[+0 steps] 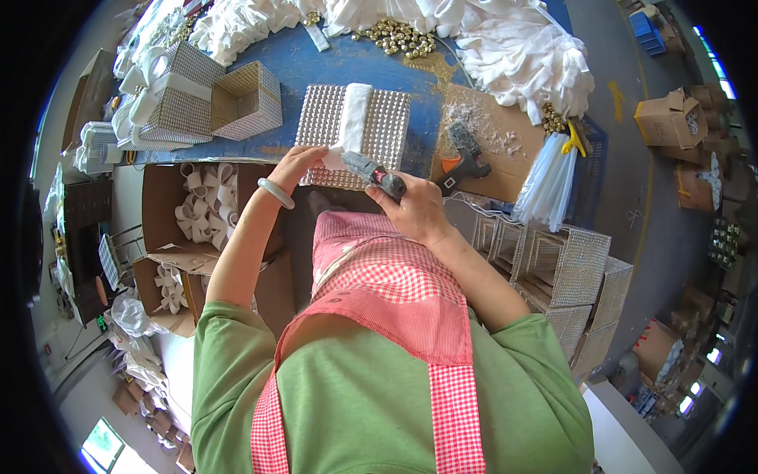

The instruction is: Applying decorative white ribbons and bows to gold-patterned gift boxes using a hot glue gun.

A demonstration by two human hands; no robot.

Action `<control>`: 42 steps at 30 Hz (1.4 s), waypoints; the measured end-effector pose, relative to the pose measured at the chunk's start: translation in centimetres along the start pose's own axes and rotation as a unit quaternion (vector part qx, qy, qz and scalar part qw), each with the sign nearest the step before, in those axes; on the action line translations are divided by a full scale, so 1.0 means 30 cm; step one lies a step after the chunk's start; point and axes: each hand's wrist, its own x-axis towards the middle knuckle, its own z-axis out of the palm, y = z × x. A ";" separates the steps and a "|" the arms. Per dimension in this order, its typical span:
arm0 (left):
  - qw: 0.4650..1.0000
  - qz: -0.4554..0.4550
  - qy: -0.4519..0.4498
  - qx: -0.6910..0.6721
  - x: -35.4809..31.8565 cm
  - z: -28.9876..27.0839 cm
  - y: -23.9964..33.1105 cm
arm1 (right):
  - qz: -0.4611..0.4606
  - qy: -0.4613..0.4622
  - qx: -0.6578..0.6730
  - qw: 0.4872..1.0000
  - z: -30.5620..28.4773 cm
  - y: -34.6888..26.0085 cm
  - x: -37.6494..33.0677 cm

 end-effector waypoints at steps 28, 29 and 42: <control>0.969 0.163 -0.048 0.182 0.141 -0.121 0.594 | -0.054 0.028 0.272 0.960 -0.243 0.007 0.134; 0.968 0.169 -0.050 0.178 0.142 -0.113 0.624 | -0.060 0.036 0.285 0.956 -0.253 -0.007 0.146; 0.941 0.173 -0.055 0.285 0.183 -0.108 0.750 | -0.141 0.103 0.014 0.984 -0.306 -0.069 0.269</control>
